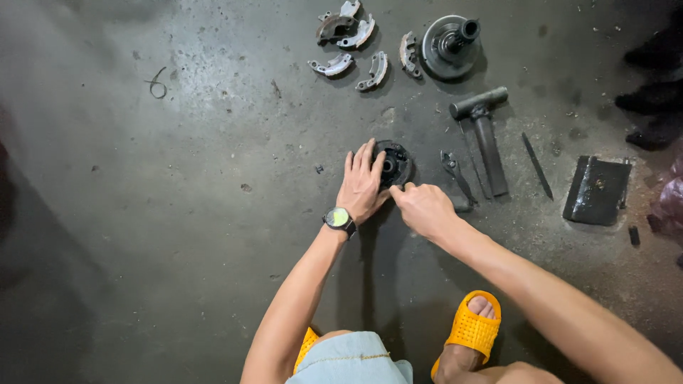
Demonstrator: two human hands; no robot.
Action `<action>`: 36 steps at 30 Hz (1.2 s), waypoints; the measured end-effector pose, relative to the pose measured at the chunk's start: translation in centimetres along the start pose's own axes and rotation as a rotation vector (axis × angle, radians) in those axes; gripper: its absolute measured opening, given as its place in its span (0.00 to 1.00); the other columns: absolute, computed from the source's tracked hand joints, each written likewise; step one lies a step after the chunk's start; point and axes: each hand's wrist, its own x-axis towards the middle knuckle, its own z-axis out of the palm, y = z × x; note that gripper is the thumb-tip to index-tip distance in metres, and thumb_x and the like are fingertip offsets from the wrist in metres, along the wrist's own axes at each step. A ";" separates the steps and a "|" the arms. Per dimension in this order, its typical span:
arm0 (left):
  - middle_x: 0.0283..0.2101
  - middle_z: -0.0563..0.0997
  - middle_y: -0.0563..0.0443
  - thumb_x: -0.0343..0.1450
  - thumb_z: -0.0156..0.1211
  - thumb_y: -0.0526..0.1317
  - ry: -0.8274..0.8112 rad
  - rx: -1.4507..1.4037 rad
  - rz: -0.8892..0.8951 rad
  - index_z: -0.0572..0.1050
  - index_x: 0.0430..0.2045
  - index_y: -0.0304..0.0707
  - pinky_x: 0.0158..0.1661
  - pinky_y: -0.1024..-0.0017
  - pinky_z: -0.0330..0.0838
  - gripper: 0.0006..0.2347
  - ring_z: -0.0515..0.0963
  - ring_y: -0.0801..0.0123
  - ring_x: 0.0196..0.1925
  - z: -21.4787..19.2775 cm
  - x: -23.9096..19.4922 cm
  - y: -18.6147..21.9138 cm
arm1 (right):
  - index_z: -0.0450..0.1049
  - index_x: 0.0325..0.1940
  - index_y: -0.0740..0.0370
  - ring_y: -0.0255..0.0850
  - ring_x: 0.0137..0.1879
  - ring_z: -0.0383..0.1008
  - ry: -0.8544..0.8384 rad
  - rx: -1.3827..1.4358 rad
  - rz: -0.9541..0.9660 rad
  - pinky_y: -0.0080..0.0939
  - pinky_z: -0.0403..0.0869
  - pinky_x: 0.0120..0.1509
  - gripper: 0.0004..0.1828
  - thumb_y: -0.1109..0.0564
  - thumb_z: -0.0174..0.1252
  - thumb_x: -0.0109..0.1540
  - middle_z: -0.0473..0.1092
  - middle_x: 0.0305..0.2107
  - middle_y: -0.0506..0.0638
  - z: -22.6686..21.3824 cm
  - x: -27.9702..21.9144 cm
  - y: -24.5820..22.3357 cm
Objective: The person sits on the workshop floor assembling a motorcycle clutch. They fit clutch plates into the hub, tap components into place with a hammer, use pliers on small parts, and handle springs and the clutch outer assembly while arranging parts on the floor.
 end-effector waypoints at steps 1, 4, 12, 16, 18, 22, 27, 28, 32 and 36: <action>0.72 0.56 0.29 0.60 0.74 0.44 0.008 0.014 0.004 0.62 0.64 0.29 0.69 0.42 0.51 0.38 0.56 0.40 0.74 0.1 -0.1 0.0 | 0.75 0.46 0.65 0.60 0.33 0.79 -0.025 -0.039 -0.017 0.55 0.78 0.35 0.15 0.62 0.57 0.55 0.75 0.28 0.65 -0.1 0.3 -0.2; 0.71 0.55 0.27 0.60 0.74 0.44 0.023 -0.058 -0.005 0.62 0.63 0.26 0.69 0.42 0.51 0.38 0.56 0.38 0.73 -0.1 -0.1 0.3 | 0.75 0.44 0.64 0.61 0.36 0.79 -0.126 0.117 0.236 0.58 0.76 0.40 0.07 0.60 0.55 0.63 0.75 0.25 0.65 -0.5 0.8 -0.5; 0.72 0.55 0.27 0.62 0.73 0.45 0.079 -0.060 0.023 0.61 0.64 0.26 0.70 0.41 0.50 0.37 0.55 0.37 0.74 0.3 -0.5 0.2 | 0.78 0.42 0.68 0.44 0.33 0.74 -0.080 1.096 0.941 0.46 0.74 0.37 0.08 0.60 0.59 0.63 0.74 0.28 0.54 3.7 2.0 2.2; 0.72 0.54 0.29 0.63 0.72 0.46 0.084 -0.046 0.011 0.62 0.65 0.27 0.69 0.39 0.50 0.37 0.55 0.38 0.74 0.6 -0.3 0.4 | 0.82 0.42 0.70 0.36 0.38 0.73 0.058 1.154 0.644 0.41 0.73 0.44 0.11 0.59 0.63 0.61 0.78 0.33 0.50 8.6 0.1 5.4; 0.72 0.55 0.29 0.62 0.73 0.46 0.115 -0.033 0.009 0.63 0.63 0.28 0.68 0.37 0.49 0.36 0.55 0.38 0.74 0.6 -0.6 0.7 | 0.81 0.42 0.69 0.36 0.39 0.75 0.116 1.077 0.558 0.40 0.74 0.46 0.11 0.58 0.63 0.61 0.79 0.32 0.51 7.6 -1.0 5.0; 0.65 0.66 0.35 0.61 0.71 0.44 0.164 0.003 0.007 0.71 0.53 0.35 0.68 0.35 0.50 0.27 0.62 0.42 0.70 -0.1 -1.6 1.9 | 0.78 0.47 0.68 0.45 0.41 0.81 0.298 0.695 0.547 0.44 0.75 0.46 0.15 0.55 0.62 0.62 0.78 0.34 0.59 1.8 -3.0 2.5; 0.50 0.73 0.38 0.62 0.66 0.34 0.147 0.157 0.216 0.76 0.40 0.39 0.65 0.38 0.56 0.14 0.69 0.46 0.60 2.2 -1.6 1.4 | 0.73 0.53 0.67 0.60 0.50 0.75 0.473 0.267 0.477 0.56 0.73 0.51 0.17 0.53 0.60 0.66 0.74 0.43 0.64 1.0 -1.0 7.1; 0.48 0.74 0.38 0.59 0.63 0.31 0.126 0.246 0.289 0.76 0.39 0.38 0.63 0.40 0.58 0.14 0.71 0.48 0.57 2.6 -1.7 1.3 | 0.71 0.55 0.67 0.61 0.53 0.73 0.468 0.176 0.477 0.57 0.73 0.52 0.19 0.52 0.60 0.65 0.72 0.46 0.64 1.3 -0.5 8.3; 0.43 0.74 0.41 0.62 0.63 0.32 0.105 0.214 0.321 0.76 0.37 0.36 0.62 0.40 0.59 0.11 0.72 0.50 0.55 1.8 -1.6 2.2 | 0.71 0.56 0.67 0.61 0.55 0.69 0.376 0.171 0.467 0.60 0.69 0.55 0.24 0.48 0.62 0.63 0.69 0.46 0.65 -0.4 -0.1 9.0; 0.41 0.74 0.42 0.63 0.62 0.31 0.209 0.150 0.295 0.75 0.38 0.33 0.58 0.47 0.63 0.11 0.74 0.50 0.51 -0.2 -2.0 1.1 | 0.71 0.56 0.68 0.61 0.56 0.68 0.496 0.171 0.491 0.58 0.69 0.60 0.22 0.50 0.62 0.65 0.68 0.48 0.66 -0.5 -0.4 13.3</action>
